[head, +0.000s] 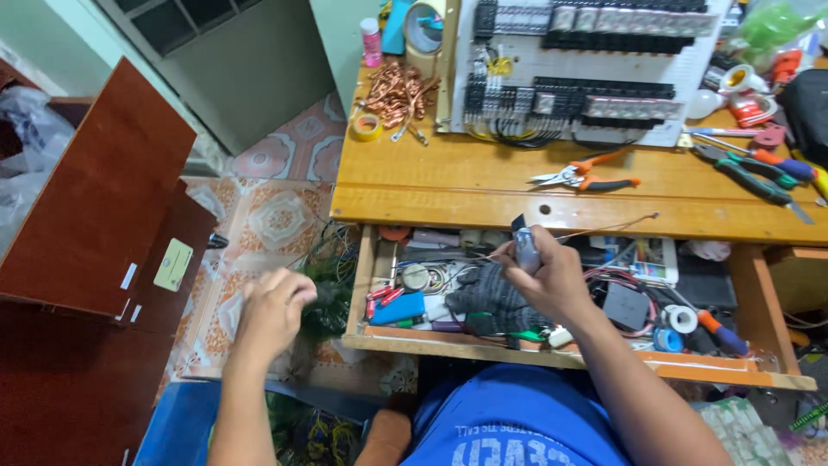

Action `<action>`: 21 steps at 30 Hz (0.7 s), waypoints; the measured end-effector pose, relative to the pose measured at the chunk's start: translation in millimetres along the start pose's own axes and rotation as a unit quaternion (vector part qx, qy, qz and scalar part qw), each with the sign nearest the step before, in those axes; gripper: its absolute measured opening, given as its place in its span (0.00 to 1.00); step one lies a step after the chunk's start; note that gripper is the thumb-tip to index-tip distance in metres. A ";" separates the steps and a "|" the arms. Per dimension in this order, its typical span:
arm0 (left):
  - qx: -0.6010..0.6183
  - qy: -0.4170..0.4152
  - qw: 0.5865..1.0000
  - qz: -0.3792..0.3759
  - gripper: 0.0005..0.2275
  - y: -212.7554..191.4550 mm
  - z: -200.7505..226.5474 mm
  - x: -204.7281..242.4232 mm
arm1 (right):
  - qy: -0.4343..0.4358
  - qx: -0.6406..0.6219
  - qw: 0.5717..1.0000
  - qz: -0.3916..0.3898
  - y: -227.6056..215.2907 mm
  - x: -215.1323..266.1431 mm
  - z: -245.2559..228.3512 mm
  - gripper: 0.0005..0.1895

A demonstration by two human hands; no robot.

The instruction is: Stripping insulation from electrical wires using a utility knife and pliers at a workbench

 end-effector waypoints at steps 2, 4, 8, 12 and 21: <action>0.014 -0.028 0.995 -0.100 0.07 -10.0 35.4 -16.0 | 0.002 -0.015 1.000 0.000 -3.7 2.2 -1.8 0.10; 0.028 -0.057 0.978 -0.196 0.12 -14.4 69.6 -31.2 | 0.001 -0.030 1.000 0.000 -6.5 2.7 -0.3 0.10; 0.056 -0.014 0.991 -0.118 0.18 -0.3 114.8 -58.3 | -0.010 -0.040 0.999 -0.003 -9.1 4.2 3.3 0.10; -0.050 0.020 0.993 -0.104 0.12 37.5 126.1 -83.8 | -0.030 -0.060 0.998 -0.002 -16.2 2.7 0.3 0.10; -0.058 0.077 0.975 -0.199 0.11 36.0 174.4 -107.3 | -0.050 -0.240 0.967 -0.063 -39.2 -8.1 -7.1 0.10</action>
Point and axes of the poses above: each hand's wrist, its own x-axis away from the middle knuckle, its own y-axis out of the palm, z = x × y, the point moved 2 cm from there along -x, towards the middle knuckle, and after that the axes turned 13 degrees about z, right-handed, at the moved point
